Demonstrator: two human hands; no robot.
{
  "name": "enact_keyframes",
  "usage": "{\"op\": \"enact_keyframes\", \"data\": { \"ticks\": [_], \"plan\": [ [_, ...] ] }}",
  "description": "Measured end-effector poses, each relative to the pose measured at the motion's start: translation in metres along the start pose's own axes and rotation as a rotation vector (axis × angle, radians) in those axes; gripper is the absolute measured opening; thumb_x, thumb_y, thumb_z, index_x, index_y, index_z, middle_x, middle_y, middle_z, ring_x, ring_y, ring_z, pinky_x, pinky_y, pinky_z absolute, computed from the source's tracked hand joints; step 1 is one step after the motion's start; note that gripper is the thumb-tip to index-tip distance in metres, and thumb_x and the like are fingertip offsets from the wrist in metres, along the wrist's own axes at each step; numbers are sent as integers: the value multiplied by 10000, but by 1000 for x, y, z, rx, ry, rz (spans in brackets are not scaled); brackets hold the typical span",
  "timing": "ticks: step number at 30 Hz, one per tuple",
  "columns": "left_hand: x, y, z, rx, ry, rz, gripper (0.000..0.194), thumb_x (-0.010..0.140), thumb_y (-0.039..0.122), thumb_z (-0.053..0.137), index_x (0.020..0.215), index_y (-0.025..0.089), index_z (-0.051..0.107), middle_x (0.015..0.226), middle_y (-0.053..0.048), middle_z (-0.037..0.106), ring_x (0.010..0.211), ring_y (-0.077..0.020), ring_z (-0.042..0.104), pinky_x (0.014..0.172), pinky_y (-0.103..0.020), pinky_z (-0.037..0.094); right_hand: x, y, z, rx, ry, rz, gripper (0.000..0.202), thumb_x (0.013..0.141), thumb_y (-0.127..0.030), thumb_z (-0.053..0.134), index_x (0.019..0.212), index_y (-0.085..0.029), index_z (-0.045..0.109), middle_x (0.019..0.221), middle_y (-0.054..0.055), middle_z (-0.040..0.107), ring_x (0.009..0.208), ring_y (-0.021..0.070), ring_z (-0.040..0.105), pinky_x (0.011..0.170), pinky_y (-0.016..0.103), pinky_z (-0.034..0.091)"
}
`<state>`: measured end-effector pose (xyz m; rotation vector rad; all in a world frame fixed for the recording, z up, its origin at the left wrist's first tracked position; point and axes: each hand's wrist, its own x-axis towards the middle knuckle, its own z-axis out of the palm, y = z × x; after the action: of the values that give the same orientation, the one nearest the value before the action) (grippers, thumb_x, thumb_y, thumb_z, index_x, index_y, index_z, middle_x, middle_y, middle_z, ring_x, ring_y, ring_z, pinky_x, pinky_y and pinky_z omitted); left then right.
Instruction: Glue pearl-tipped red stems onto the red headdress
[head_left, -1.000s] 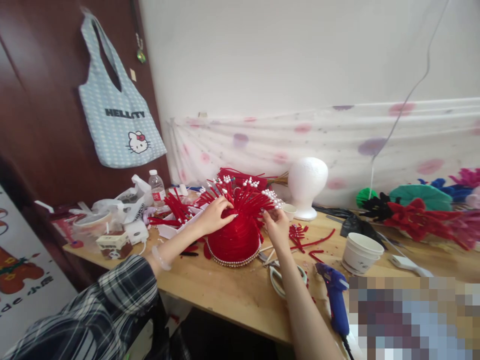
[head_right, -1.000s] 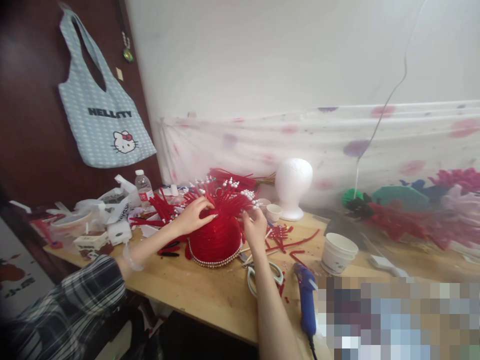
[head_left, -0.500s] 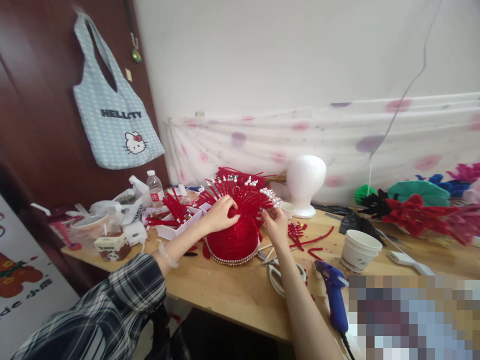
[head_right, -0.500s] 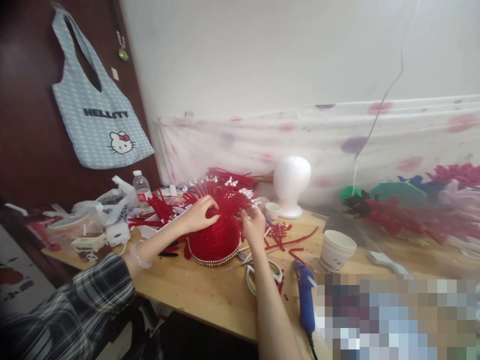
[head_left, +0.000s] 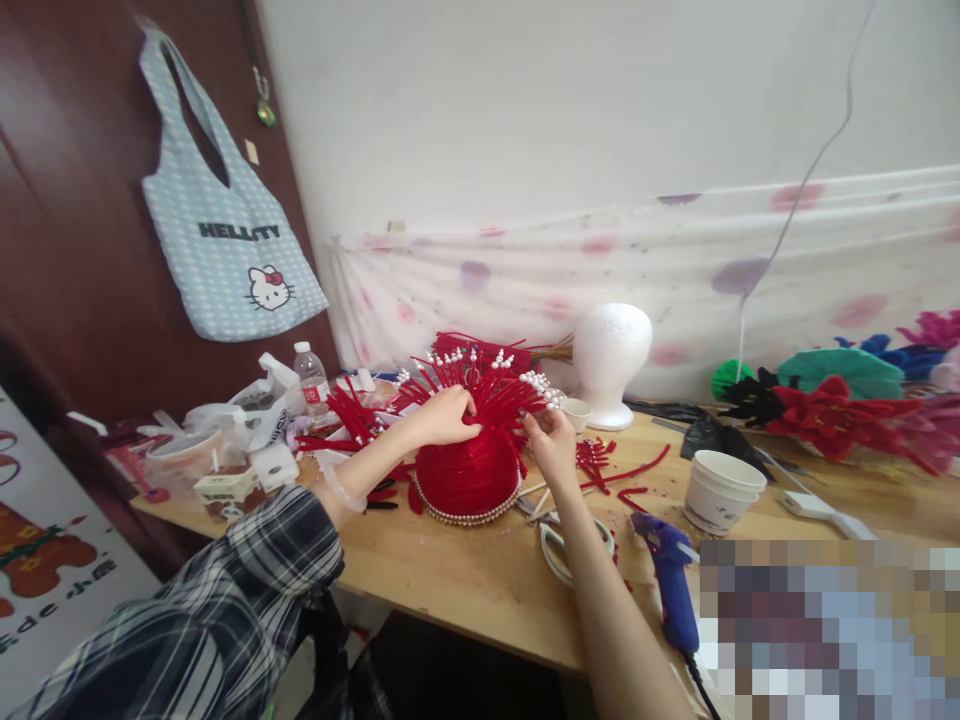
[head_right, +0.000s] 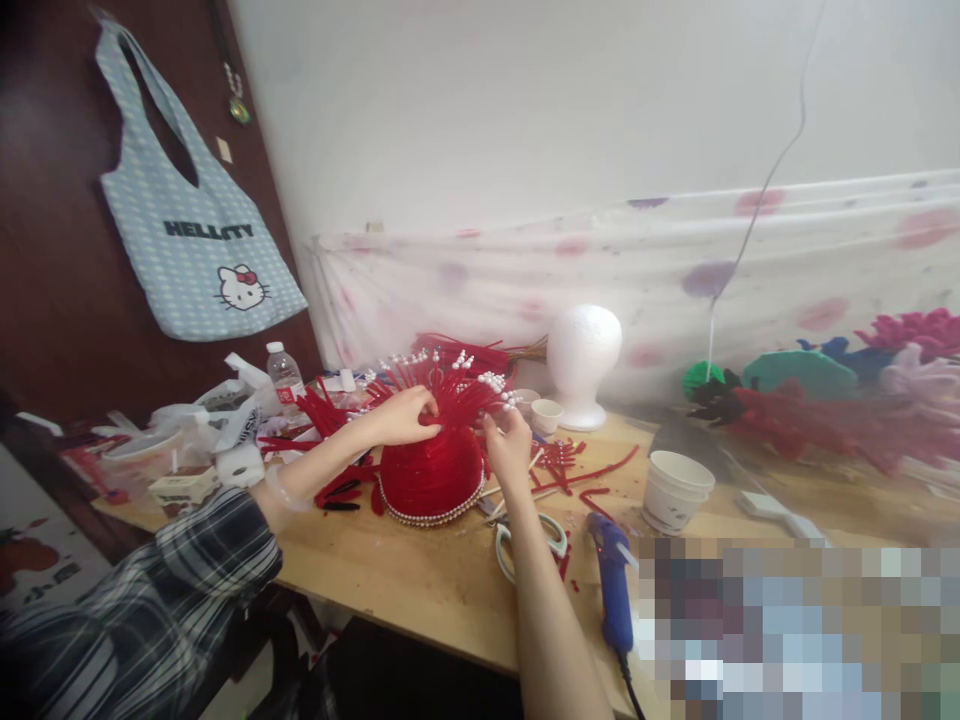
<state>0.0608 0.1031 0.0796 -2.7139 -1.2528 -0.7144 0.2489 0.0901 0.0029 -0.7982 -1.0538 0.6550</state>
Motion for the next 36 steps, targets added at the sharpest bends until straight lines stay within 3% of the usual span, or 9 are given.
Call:
{"op": "enact_keyframes", "data": {
  "ticks": [9,14,17,21,27,31,36],
  "plan": [
    [4,5,3,7,17,-5,100,647,256,662,715,201,614,766,-71,619,816,-276,632,806,-389,519,-1,-1,0,-21,-1,-3,241,702,-386,690,852,-208,629,843,62,734,711,234,698,633,390,606],
    [-16,13,20,-16,140,-35,235,754,279,606,948,147,588,1033,-140,579,1017,-316,560,924,-490,469,-1,0,-1,-26,5,0,253,700,-392,693,853,-203,624,869,63,732,699,228,702,635,384,603],
    [-36,15,26,-66,199,0,292,810,257,579,1078,143,554,1159,-149,555,1107,-292,535,991,-480,441,0,0,-1,-29,7,0,268,689,-400,701,850,-199,627,837,59,732,677,231,702,619,384,602],
    [-52,11,24,-139,285,37,299,805,184,594,1100,200,548,1157,-92,585,1117,-236,551,1006,-417,453,0,-1,-1,-31,17,10,279,674,-421,710,827,-203,627,815,59,733,653,237,704,588,382,601],
    [-57,4,15,-121,426,-20,249,827,158,544,1073,189,566,1087,-96,580,1076,-244,545,995,-442,439,-1,-3,0,-36,25,23,288,660,-442,715,804,-210,624,766,55,725,620,240,698,552,381,597],
    [-56,1,16,-82,424,-60,254,824,178,559,1076,207,578,1121,-86,591,1099,-253,538,1004,-459,417,-1,-2,0,-44,26,12,289,660,-446,717,802,-211,626,752,44,719,646,237,697,580,380,604],
    [-58,8,29,-22,402,-138,326,830,269,593,1148,193,589,1265,-125,552,1235,-333,423,1047,-571,304,2,3,-2,-74,34,-11,277,666,-432,704,805,-204,630,750,44,717,643,226,686,591,377,592]
  ]
}}
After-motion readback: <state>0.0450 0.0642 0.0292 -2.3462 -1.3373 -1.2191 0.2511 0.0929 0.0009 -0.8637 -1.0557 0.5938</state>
